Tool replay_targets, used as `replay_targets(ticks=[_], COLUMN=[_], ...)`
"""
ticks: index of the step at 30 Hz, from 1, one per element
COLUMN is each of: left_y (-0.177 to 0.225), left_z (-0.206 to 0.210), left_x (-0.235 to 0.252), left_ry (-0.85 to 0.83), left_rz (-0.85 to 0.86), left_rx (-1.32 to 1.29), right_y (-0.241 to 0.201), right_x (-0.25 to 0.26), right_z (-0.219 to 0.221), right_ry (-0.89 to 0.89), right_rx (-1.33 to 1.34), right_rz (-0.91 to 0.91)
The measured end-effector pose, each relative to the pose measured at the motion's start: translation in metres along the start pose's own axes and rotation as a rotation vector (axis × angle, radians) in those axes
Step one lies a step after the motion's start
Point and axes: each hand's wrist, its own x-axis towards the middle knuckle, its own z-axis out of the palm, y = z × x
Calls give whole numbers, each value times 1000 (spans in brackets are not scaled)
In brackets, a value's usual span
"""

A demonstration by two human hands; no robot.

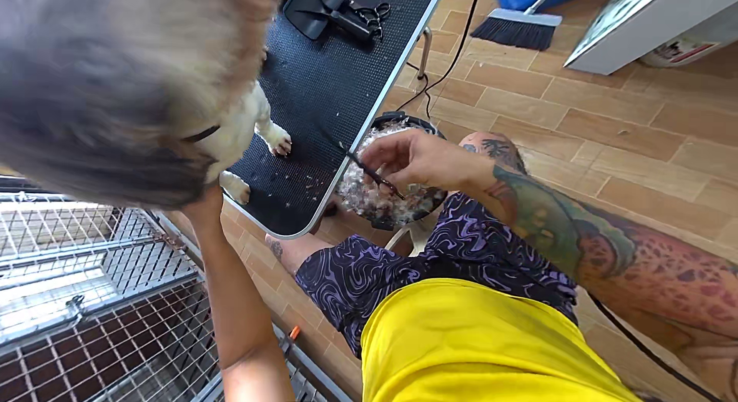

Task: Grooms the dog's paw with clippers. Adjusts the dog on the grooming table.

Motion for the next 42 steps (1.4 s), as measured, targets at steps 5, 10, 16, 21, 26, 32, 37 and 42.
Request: replay_targets(ticks=[5, 10, 16, 21, 26, 32, 37, 42], left_y=[17, 21, 51, 61, 62, 59, 88, 102], left_z=[4, 18, 21, 16, 11, 16, 33, 67], left_x=[-3, -10, -18, -22, -22, -34, -87, -119], left_ry=[-42, 94, 82, 45, 74, 248, 317, 141], left_rz=[-180, -249, -306, -340, -330, -341, -204, 28], left_rx=[239, -35, 24, 67, 12, -78, -108, -97], right_y=[6, -28, -58, -48, -53, -42, -49, -46], right_x=[-2, 44, 132, 169, 177, 185, 188, 190], right_z=[-5, 4, -6, -27, -35, -52, -58, -60], right_ry=[63, 262, 455, 544, 590, 741, 838, 932], right_rx=[167, -24, -382, -476, -1017, -1217, -1135, -1097], right_rz=[-32, 64, 214, 38, -103, -82, -23, -37])
